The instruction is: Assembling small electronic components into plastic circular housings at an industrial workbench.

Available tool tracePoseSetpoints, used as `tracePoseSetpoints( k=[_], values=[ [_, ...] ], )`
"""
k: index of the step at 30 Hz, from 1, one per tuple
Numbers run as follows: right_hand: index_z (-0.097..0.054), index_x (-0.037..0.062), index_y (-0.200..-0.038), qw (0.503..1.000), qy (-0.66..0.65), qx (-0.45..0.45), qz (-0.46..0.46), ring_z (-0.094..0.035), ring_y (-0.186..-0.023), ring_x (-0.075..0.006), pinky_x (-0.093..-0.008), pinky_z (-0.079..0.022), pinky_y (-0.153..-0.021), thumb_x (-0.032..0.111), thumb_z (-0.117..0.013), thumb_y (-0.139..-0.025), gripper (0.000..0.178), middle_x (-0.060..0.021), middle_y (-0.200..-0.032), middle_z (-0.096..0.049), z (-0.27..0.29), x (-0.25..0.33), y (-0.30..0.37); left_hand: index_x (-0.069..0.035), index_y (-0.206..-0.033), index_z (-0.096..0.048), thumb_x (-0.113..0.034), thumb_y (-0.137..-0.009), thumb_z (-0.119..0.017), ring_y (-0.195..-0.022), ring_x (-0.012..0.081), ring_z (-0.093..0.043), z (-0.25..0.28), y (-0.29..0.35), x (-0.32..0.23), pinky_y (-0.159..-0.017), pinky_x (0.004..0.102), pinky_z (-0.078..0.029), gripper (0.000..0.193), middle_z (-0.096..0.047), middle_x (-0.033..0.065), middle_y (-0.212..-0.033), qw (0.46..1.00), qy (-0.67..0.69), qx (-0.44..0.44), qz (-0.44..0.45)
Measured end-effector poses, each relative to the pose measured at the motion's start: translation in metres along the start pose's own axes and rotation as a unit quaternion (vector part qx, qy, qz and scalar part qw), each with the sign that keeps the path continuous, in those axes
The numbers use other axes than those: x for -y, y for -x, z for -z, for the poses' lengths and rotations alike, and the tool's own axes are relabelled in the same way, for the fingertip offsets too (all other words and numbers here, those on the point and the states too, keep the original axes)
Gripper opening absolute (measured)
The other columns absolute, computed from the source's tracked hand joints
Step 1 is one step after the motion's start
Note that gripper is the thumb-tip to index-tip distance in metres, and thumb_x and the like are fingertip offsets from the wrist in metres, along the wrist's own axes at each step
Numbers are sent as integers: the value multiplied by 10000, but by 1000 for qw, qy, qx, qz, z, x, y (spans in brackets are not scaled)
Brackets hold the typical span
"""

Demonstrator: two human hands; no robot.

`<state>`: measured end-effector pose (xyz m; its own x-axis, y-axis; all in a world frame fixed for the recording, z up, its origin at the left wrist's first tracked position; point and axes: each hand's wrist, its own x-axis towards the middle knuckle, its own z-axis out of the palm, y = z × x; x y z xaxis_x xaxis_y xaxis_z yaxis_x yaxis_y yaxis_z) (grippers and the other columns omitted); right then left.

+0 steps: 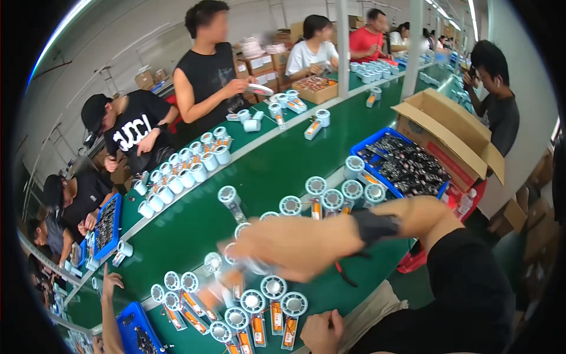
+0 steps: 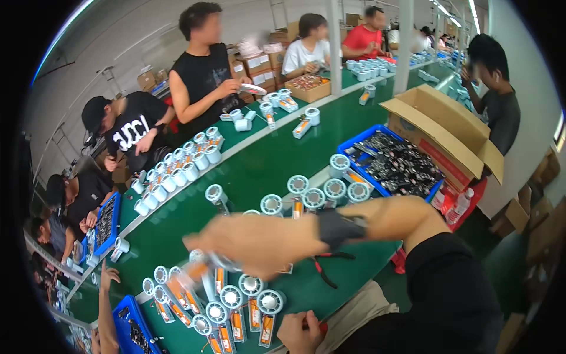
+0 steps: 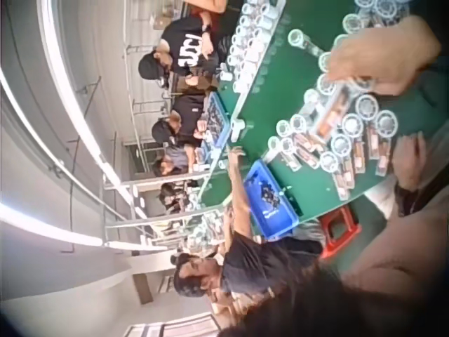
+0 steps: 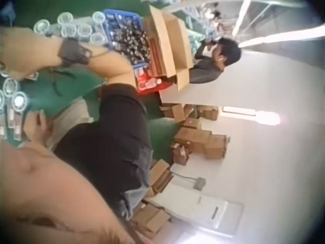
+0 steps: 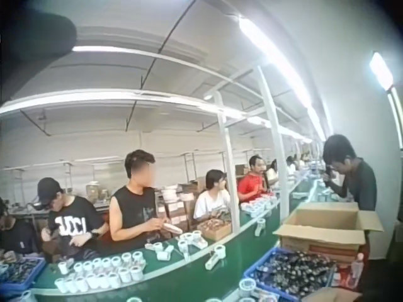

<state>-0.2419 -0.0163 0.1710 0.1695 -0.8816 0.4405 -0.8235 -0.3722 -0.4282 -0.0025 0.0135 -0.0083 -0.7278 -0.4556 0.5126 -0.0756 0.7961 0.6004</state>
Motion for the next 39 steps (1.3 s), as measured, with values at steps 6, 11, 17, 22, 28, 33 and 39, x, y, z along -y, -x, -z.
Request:
tracePoseSetpoints(
  k=[6,11,17,22,28,33,39],
  values=[
    [-640,57,-1102,999,5,30,-11,-539,-1276,-371,-475,-482,-982,25,-751,-730,389,-165,-1312,-569,-27,53,163,-11,-1111,-701,-31,-881,-733,-818,337,-657,18,23,-13,-708,397,-539,234,-645,173,-896,862,440,96,232],
    [-660,46,-1030,990,-44,52,-120,-503,-1336,-375,-476,-467,-1034,-4,-760,-711,338,-176,-1345,-557,-62,49,202,-18,-1305,-615,-15,-853,-736,-1106,406,-607,18,35,-12,-956,488,-494,468,-595,264,-1238,993,82,69,53],
    [-677,40,-1043,997,-11,-54,-60,-450,-1404,-403,-498,-453,-1096,-17,-743,-727,327,-206,-1399,-534,-95,37,172,-38,-1323,-612,10,-821,-739,-1155,430,-566,13,25,-23,-1006,510,-458,519,-582,252,-1291,993,11,90,-70],
    [-702,82,-1173,987,71,-126,-69,-559,-1285,-409,-498,-482,-1042,55,-714,-807,367,-207,-1355,-585,-64,34,175,-38,-1258,-653,8,-814,-743,-1148,430,-561,10,25,-3,-991,510,-456,455,-602,227,-1251,995,9,77,-65],
    [-713,51,-1108,798,435,-140,-393,-612,-1101,-356,-433,-519,-960,-23,-606,-803,332,-147,-1100,-659,51,-24,309,-34,-1189,-682,-11,-818,-753,-1151,432,-556,-2,-1,-15,-985,515,-448,378,-609,214,-1224,990,91,106,14],
    [-721,52,-1041,767,431,-53,-473,-616,-1022,-345,-448,-533,-905,3,-633,-797,264,-146,-1047,-658,62,-41,337,-33,-873,-658,-240,-949,-711,-703,309,-648,-5,-37,-39,-605,345,-544,226,-633,154,-822,995,-7,11,-97],
    [-739,42,-1021,775,428,-108,-452,-604,-1021,-341,-436,-523,-901,5,-635,-794,252,-145,-957,-647,65,-41,336,-34,-1169,-680,-33,-837,-759,-1164,436,-552,9,-14,-32,-999,519,-439,342,-604,217,-1239,990,96,104,-19]
  ],
)
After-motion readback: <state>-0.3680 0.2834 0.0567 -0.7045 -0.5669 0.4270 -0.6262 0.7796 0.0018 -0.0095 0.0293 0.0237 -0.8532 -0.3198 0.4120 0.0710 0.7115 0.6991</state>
